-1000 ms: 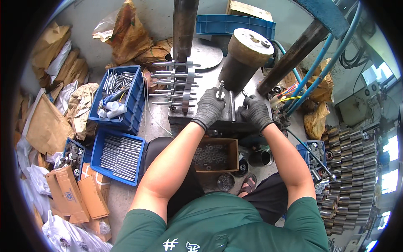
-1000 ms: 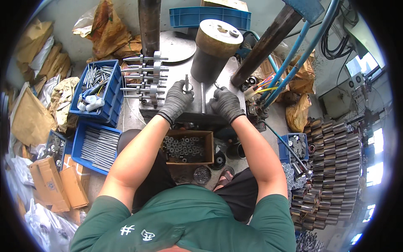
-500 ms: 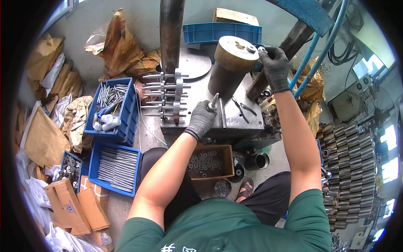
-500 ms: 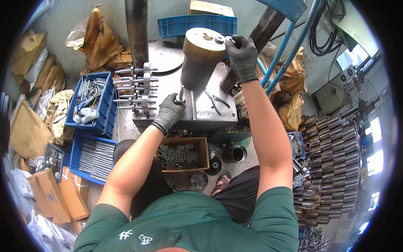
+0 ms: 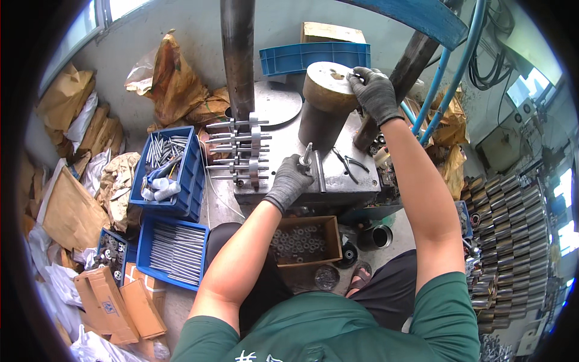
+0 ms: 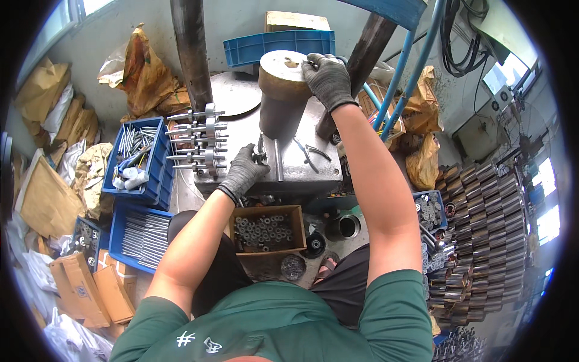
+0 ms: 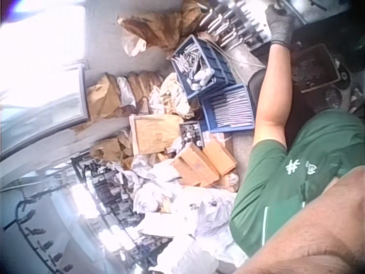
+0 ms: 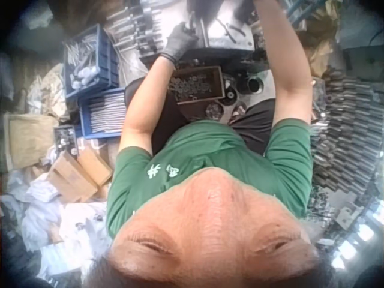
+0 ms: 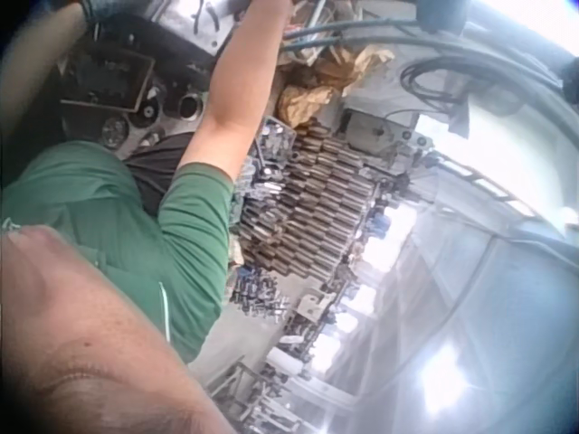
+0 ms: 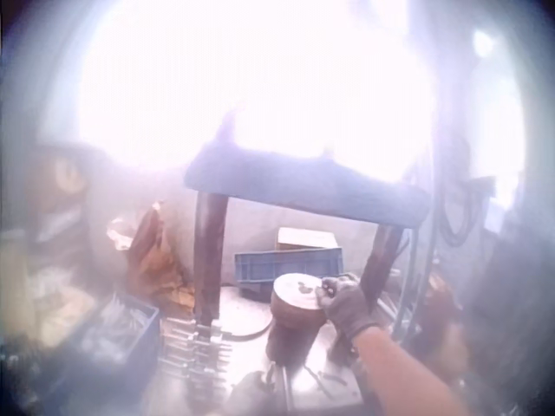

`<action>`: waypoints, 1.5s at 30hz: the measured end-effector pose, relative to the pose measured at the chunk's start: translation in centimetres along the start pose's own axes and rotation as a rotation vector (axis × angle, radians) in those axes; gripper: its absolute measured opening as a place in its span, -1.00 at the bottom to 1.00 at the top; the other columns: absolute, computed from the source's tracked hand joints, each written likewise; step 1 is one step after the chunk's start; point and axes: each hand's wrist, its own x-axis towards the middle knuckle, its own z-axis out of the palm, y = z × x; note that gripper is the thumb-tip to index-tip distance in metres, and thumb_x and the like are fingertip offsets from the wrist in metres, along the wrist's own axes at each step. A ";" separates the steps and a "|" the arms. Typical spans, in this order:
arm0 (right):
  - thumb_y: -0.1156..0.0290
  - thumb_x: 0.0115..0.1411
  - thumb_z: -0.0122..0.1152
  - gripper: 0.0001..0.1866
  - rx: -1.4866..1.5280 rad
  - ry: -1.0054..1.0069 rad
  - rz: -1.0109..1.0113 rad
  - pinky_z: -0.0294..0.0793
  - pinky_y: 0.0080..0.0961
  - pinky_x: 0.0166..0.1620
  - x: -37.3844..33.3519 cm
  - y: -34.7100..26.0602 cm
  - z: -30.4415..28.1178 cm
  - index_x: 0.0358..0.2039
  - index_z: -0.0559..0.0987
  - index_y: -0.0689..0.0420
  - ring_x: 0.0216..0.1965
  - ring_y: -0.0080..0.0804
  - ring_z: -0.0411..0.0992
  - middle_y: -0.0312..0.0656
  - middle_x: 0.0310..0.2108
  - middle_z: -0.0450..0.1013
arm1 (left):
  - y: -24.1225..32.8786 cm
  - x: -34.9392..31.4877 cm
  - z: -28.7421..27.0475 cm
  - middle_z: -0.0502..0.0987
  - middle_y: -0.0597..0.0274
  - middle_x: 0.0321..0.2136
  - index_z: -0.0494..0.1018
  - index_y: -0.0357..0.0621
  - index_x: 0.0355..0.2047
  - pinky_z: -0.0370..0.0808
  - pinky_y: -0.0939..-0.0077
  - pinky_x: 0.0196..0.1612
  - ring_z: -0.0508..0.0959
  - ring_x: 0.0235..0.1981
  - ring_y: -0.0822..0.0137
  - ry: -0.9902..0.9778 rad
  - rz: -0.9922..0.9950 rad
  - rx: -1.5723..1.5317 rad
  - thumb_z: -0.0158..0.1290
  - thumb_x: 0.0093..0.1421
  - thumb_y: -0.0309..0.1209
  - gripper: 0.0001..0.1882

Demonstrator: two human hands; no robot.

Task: Assembling metal rings onto rods using an industrial press machine.

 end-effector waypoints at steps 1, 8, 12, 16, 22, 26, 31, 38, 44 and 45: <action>0.17 0.25 0.29 -0.66 0.062 0.082 -0.055 0.54 -0.18 0.13 -0.6 -0.1 -0.5 -0.13 0.74 0.15 -0.07 0.04 0.59 0.07 -0.13 0.63 | -0.1 -0.1 0.0 0.67 -0.02 -0.19 0.41 -0.30 0.16 0.62 0.34 -0.04 0.68 -0.20 0.22 -0.007 0.007 0.004 0.35 -0.02 -0.37 -0.29; 0.29 0.26 0.39 -0.69 0.473 -0.111 0.074 0.51 -0.32 -0.35 -13.1 1.5 -7.2 -0.50 0.56 0.23 -0.48 -0.17 0.54 -0.03 -0.54 0.51 | -2.2 -0.3 0.8 0.54 -0.20 -0.09 0.46 -0.25 -0.03 0.59 0.17 -0.03 0.64 -0.13 -0.04 0.145 0.168 0.057 0.30 0.03 -0.39 -0.52; 0.30 0.25 0.40 -0.71 0.339 -0.370 -0.007 0.46 -0.18 -0.36 -22.8 2.8 -9.2 -0.50 0.57 0.20 -0.49 0.00 0.48 0.06 -0.55 0.47 | -3.5 0.5 1.0 0.62 0.07 -0.21 0.39 -0.20 0.06 0.63 0.45 -0.28 0.62 -0.31 0.35 0.023 0.068 -0.104 0.33 0.12 -0.45 -0.48; 0.30 0.23 0.37 -0.79 0.376 -0.627 0.153 0.55 -0.12 -0.29 -28.9 3.5 -9.7 -0.39 0.62 0.18 -0.39 0.10 0.55 0.07 -0.48 0.53 | -3.7 -0.2 1.7 0.61 0.06 -0.15 0.38 -0.16 0.18 0.67 0.45 -0.28 0.64 -0.25 0.34 0.045 0.020 -0.544 0.30 0.22 -0.54 -0.46; 0.39 0.24 0.26 -0.82 0.392 -0.538 0.027 0.63 -0.15 -0.18 -29.4 5.1 -10.6 -0.17 0.66 0.15 -0.27 0.13 0.60 0.06 -0.33 0.60 | 2.9 -2.9 0.9 0.50 0.27 -0.09 0.32 -0.33 0.24 0.55 0.53 0.10 0.55 -0.05 0.39 0.128 0.257 -0.878 0.21 0.30 -0.61 -0.47; 0.46 0.17 0.24 -0.73 0.396 -0.639 -0.002 0.63 -0.14 -0.12 -28.9 5.9 -10.8 -0.10 0.68 0.12 -0.21 0.09 0.61 0.02 -0.29 0.62 | 12.1 -1.9 -1.7 0.50 0.31 -0.17 0.42 -0.26 0.08 0.51 0.53 -0.03 0.50 -0.16 0.47 0.261 0.724 -0.372 0.22 0.35 -0.50 -0.66; 0.47 0.15 0.20 -0.61 0.378 -0.850 -0.047 0.58 -0.12 0.05 -28.5 6.3 -10.7 0.01 0.70 0.02 -0.03 0.00 0.59 -0.01 -0.10 0.63 | 20.7 5.9 -3.9 0.55 0.22 -0.17 0.42 -0.29 0.06 0.55 0.49 -0.08 0.56 -0.14 0.42 0.258 0.826 -0.334 0.27 0.32 -0.37 -0.59; 0.40 0.23 0.14 -0.46 0.261 -1.032 -0.100 0.57 -0.09 0.07 -28.0 5.2 -11.7 0.26 0.54 -0.06 -0.03 0.03 0.59 0.02 -0.07 0.62 | 22.2 16.2 -3.9 0.62 0.09 -0.04 0.40 -0.23 0.19 0.63 0.47 -0.01 0.66 -0.06 0.33 0.136 0.727 -0.507 0.25 0.24 -0.65 -0.48; 0.33 0.29 0.11 -0.47 0.370 -1.174 0.011 0.58 -0.06 0.03 -30.1 4.5 -12.6 0.30 0.50 -0.08 -0.03 0.04 0.59 0.04 -0.04 0.60 | 21.4 16.3 -3.4 0.65 0.18 -0.16 0.45 -0.22 0.20 0.58 0.53 -0.10 0.63 -0.17 0.41 0.105 0.679 -0.482 0.27 0.25 -0.59 -0.49; 0.28 0.30 0.14 -0.47 0.323 -1.100 -0.119 0.59 -0.06 0.03 -30.7 4.5 -12.8 0.30 0.50 -0.07 -0.04 0.03 0.59 0.02 -0.03 0.60 | 21.6 16.2 -3.5 0.65 0.17 -0.15 0.42 -0.21 0.25 0.59 0.53 -0.10 0.63 -0.16 0.40 0.133 0.678 -0.407 0.27 0.26 -0.58 -0.45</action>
